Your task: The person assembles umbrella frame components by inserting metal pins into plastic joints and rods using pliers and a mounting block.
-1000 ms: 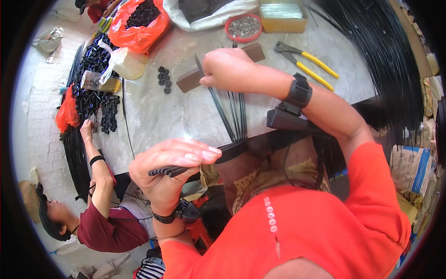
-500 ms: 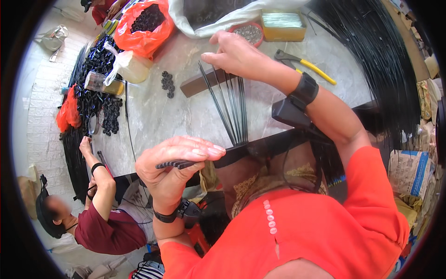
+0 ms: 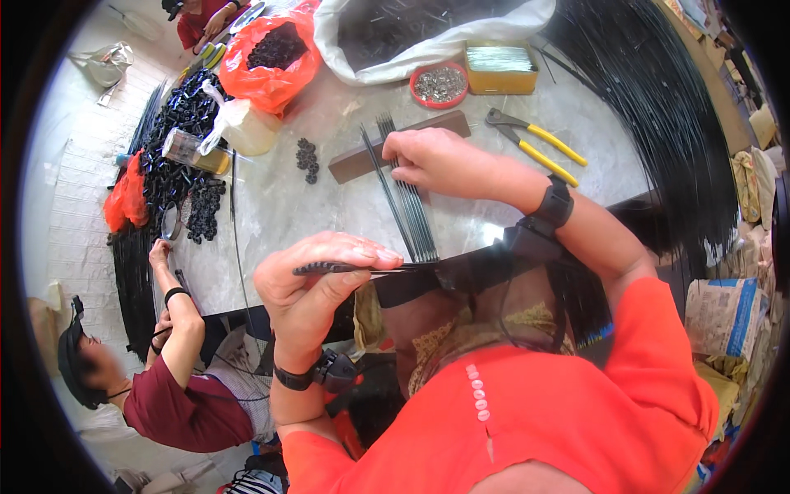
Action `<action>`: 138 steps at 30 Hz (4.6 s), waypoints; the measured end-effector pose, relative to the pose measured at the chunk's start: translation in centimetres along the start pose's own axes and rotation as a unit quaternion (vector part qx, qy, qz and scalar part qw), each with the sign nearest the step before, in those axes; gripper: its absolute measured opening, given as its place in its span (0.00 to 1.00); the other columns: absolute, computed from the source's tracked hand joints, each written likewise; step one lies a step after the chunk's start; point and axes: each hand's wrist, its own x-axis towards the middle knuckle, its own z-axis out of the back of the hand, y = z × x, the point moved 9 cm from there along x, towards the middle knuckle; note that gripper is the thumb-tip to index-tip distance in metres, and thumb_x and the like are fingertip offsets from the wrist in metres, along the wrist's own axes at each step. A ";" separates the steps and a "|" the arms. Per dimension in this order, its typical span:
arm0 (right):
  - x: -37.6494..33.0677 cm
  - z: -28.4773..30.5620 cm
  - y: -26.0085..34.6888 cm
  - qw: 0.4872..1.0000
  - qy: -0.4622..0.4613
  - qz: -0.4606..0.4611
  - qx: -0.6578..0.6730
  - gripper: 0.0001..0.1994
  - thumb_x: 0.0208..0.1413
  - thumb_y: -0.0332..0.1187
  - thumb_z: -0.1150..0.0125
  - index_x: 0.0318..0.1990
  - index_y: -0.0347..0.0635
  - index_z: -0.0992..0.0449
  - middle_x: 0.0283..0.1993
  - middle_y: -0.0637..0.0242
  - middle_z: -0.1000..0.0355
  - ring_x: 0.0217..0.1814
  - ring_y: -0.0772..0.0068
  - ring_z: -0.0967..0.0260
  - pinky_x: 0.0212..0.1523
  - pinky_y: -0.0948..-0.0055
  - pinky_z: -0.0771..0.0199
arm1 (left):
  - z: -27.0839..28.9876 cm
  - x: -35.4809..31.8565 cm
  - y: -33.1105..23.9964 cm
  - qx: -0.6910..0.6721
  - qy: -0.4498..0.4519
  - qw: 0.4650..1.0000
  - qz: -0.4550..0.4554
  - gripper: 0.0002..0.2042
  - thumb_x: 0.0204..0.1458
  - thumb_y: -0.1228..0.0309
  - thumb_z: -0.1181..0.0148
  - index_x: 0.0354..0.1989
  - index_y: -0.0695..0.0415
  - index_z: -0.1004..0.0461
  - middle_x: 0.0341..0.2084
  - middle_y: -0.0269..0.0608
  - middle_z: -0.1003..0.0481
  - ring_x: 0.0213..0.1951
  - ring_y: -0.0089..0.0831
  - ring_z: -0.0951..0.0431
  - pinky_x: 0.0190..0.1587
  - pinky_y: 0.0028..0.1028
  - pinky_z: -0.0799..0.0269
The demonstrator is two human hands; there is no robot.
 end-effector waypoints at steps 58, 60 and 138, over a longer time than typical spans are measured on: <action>-4.7 12.3 12.4 0.991 0.059 0.057 0.103 0.05 0.59 0.31 0.35 0.41 0.41 0.22 0.34 0.73 0.26 0.34 0.82 0.31 0.30 0.78 0.33 | -1.3 1.4 1.0 -0.043 0.000 0.997 0.070 0.08 0.57 0.79 0.37 0.44 0.68 0.19 0.35 0.48 0.17 0.40 0.34 0.16 0.48 0.32 0.21; -5.1 12.4 13.3 0.990 0.057 0.059 0.118 0.05 0.59 0.30 0.35 0.41 0.41 0.22 0.34 0.73 0.26 0.34 0.82 0.31 0.30 0.79 0.33 | -1.6 1.6 0.9 -0.045 0.002 0.996 0.074 0.08 0.58 0.79 0.37 0.44 0.68 0.19 0.35 0.48 0.17 0.40 0.34 0.16 0.48 0.32 0.21; -4.0 10.4 12.7 0.954 0.045 0.073 0.288 0.09 0.65 0.29 0.40 0.47 0.36 0.18 0.36 0.72 0.20 0.39 0.84 0.27 0.44 0.78 0.25 | -1.9 1.6 0.8 -0.054 -0.016 0.996 0.066 0.08 0.58 0.77 0.36 0.43 0.68 0.19 0.34 0.48 0.17 0.38 0.34 0.16 0.46 0.32 0.20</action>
